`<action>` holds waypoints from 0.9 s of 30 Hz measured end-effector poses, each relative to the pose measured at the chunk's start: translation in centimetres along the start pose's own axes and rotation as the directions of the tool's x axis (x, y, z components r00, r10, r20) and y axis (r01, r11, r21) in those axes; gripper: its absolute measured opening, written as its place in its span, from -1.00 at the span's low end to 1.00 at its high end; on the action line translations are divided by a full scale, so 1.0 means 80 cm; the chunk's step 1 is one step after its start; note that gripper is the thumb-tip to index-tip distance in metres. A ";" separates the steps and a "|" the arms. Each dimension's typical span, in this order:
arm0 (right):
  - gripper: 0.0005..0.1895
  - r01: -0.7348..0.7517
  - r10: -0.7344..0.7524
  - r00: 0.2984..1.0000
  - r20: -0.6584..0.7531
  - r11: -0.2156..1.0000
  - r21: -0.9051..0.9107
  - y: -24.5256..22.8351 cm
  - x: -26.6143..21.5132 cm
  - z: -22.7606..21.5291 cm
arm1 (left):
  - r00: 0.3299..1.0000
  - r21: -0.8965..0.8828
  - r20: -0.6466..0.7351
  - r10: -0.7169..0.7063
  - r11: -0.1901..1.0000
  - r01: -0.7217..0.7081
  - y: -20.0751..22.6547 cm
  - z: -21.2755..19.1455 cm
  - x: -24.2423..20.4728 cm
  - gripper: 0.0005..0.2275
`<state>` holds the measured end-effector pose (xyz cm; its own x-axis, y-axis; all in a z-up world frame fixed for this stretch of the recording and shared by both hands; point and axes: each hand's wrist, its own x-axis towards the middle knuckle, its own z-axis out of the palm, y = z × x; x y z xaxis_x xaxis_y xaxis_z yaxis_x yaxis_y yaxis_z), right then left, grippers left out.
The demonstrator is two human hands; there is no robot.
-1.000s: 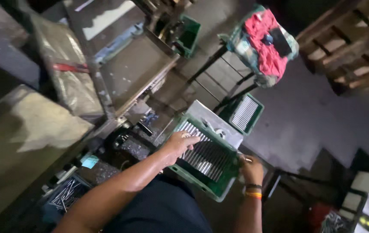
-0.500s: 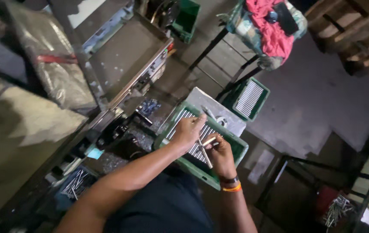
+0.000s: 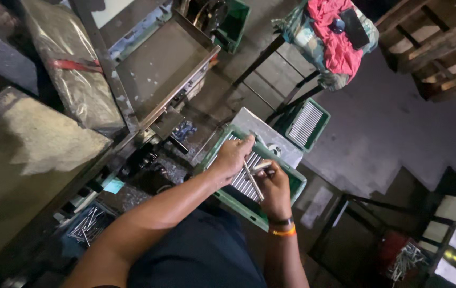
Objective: The person repeatedly picks up metal rods from a blue tray, inserts them into a grinding machine, operates a lever to process them, and then places the finished rods into a green bin. The process is repeated multiple times throughout the clip.
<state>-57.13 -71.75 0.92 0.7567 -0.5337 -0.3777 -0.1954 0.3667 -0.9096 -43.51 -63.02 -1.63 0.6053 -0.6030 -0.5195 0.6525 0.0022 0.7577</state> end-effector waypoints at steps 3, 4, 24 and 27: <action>-0.76 -0.042 0.036 0.999 0.040 0.984 0.171 0.004 0.009 -0.002 | 0.999 -0.046 0.034 -0.032 0.998 0.034 0.001 0.009 -0.003 -0.61; -0.78 -0.046 0.042 0.999 0.034 0.992 0.117 0.006 0.013 0.000 | 0.999 0.001 0.024 -0.025 1.000 0.025 0.003 0.009 -0.004 -0.59; -0.70 0.002 -0.024 0.994 -0.108 0.980 -0.198 -0.047 -0.024 -0.019 | 1.000 0.091 0.000 0.025 0.996 -0.025 -0.003 0.016 0.004 -0.54; -0.71 -0.072 0.068 0.997 -0.041 0.991 -0.109 -0.054 -0.047 -0.024 | 0.991 0.385 -0.128 0.026 0.922 0.026 0.002 0.018 0.007 -0.47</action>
<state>-60.31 -72.77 5.90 0.7152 -0.5385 -0.4454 -0.3165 0.3187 -0.8935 -43.73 -64.47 -1.22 0.6751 -0.4961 -0.5459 0.4417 -0.3209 0.8378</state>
